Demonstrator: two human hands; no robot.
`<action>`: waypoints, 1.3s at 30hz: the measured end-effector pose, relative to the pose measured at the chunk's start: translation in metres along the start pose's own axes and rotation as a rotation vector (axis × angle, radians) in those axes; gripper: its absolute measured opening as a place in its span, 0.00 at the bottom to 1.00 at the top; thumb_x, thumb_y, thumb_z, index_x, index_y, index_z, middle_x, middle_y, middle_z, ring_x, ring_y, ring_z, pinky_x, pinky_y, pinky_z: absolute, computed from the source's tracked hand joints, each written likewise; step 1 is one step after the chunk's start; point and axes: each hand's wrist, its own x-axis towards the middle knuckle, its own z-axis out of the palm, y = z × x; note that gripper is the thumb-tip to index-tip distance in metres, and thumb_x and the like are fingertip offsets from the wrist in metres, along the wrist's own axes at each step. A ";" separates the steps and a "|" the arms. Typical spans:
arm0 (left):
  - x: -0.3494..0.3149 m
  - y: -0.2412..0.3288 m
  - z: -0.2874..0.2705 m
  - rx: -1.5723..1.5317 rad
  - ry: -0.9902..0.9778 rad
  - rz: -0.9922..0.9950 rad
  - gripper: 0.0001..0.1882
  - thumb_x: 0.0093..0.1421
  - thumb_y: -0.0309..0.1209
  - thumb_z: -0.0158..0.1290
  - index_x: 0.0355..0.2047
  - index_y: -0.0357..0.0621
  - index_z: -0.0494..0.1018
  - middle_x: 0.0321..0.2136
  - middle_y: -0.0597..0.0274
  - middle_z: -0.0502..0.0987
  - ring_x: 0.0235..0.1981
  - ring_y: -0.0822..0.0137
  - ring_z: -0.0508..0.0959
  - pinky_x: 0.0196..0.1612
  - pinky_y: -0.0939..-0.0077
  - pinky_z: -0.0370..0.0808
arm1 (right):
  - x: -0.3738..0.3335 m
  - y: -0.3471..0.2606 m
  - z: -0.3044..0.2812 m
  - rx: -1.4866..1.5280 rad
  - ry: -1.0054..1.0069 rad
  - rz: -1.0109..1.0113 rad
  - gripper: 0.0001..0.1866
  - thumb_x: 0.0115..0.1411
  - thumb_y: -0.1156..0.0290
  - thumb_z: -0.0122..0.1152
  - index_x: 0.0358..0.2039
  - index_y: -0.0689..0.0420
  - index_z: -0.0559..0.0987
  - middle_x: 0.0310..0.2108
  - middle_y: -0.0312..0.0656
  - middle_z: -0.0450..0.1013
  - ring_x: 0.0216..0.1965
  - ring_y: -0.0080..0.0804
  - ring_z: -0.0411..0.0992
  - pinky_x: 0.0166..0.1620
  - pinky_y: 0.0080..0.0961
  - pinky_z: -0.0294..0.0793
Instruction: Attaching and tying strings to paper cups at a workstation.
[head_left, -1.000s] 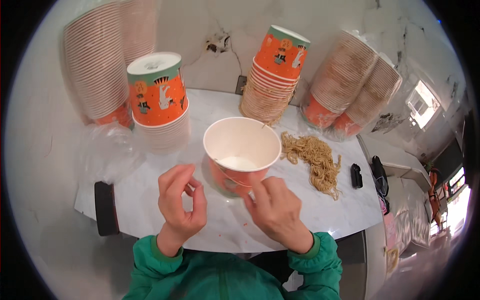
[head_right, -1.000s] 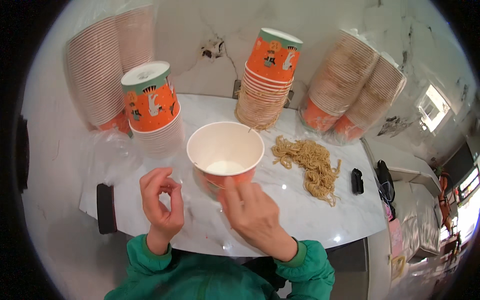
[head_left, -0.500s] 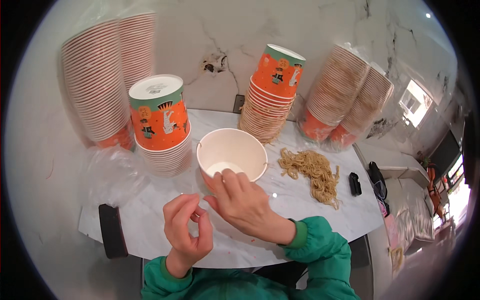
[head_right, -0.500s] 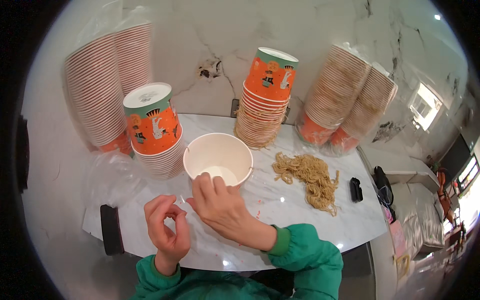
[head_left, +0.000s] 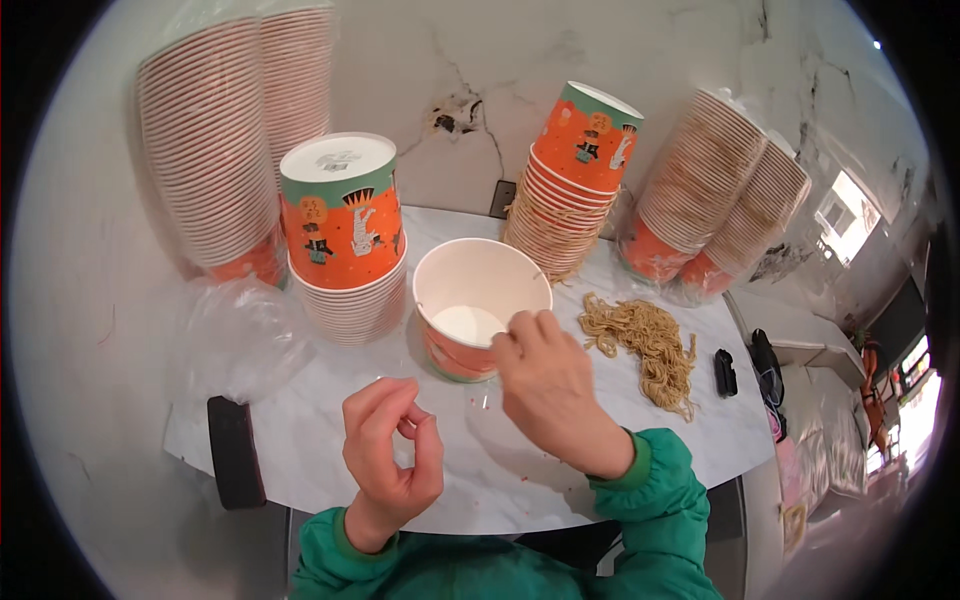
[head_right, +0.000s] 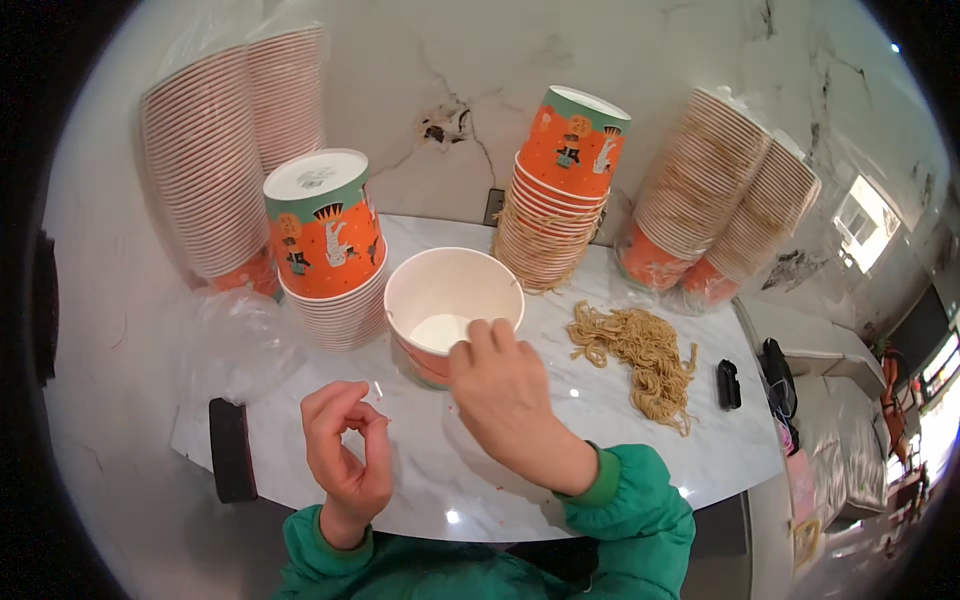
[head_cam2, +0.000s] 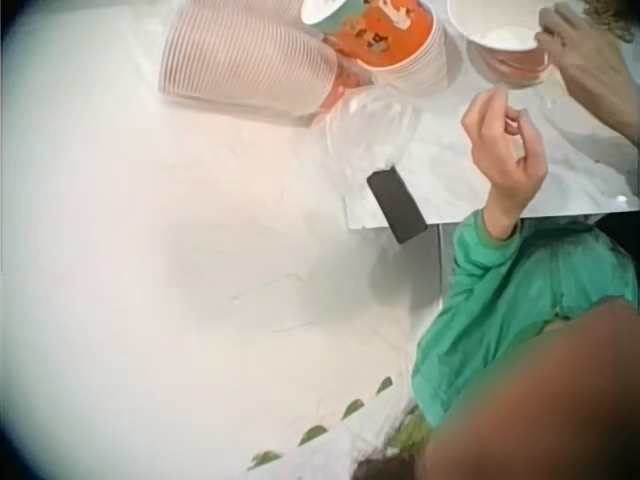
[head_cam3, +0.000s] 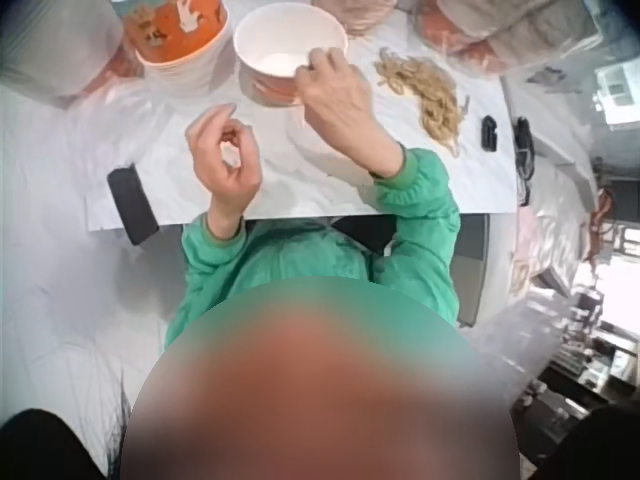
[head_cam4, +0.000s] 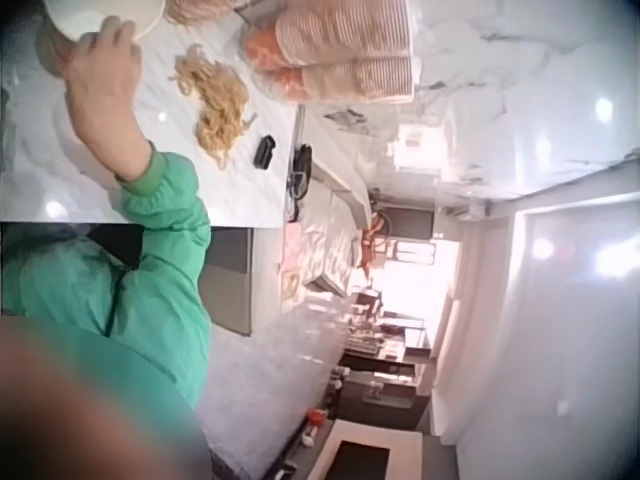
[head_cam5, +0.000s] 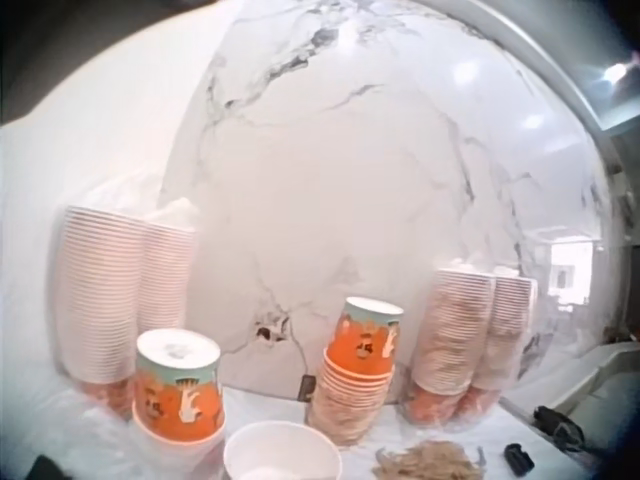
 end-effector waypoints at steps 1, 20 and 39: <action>0.001 -0.001 0.001 -0.001 0.002 -0.007 0.25 0.54 0.09 0.53 0.53 0.31 0.72 0.49 0.45 0.73 0.29 0.69 0.75 0.27 0.81 0.73 | -0.004 0.005 -0.003 -0.017 -0.024 0.033 0.11 0.45 0.77 0.64 0.32 0.61 0.76 0.37 0.44 0.69 0.39 0.41 0.71 0.31 0.34 0.75; 0.003 0.001 0.001 0.038 -0.028 -0.022 0.22 0.54 0.10 0.54 0.51 0.33 0.73 0.47 0.49 0.74 0.24 0.71 0.74 0.26 0.80 0.72 | 0.096 0.060 0.006 0.030 -0.033 0.148 0.09 0.61 0.66 0.63 0.31 0.59 0.77 0.28 0.49 0.78 0.36 0.51 0.80 0.35 0.47 0.77; 0.004 -0.001 0.008 0.055 -0.038 -0.019 0.21 0.52 0.11 0.56 0.48 0.33 0.76 0.45 0.50 0.75 0.23 0.71 0.74 0.23 0.80 0.70 | 0.169 0.283 -0.012 1.505 0.622 0.855 0.10 0.67 0.76 0.58 0.35 0.74 0.76 0.28 0.50 0.78 0.24 0.35 0.80 0.25 0.24 0.83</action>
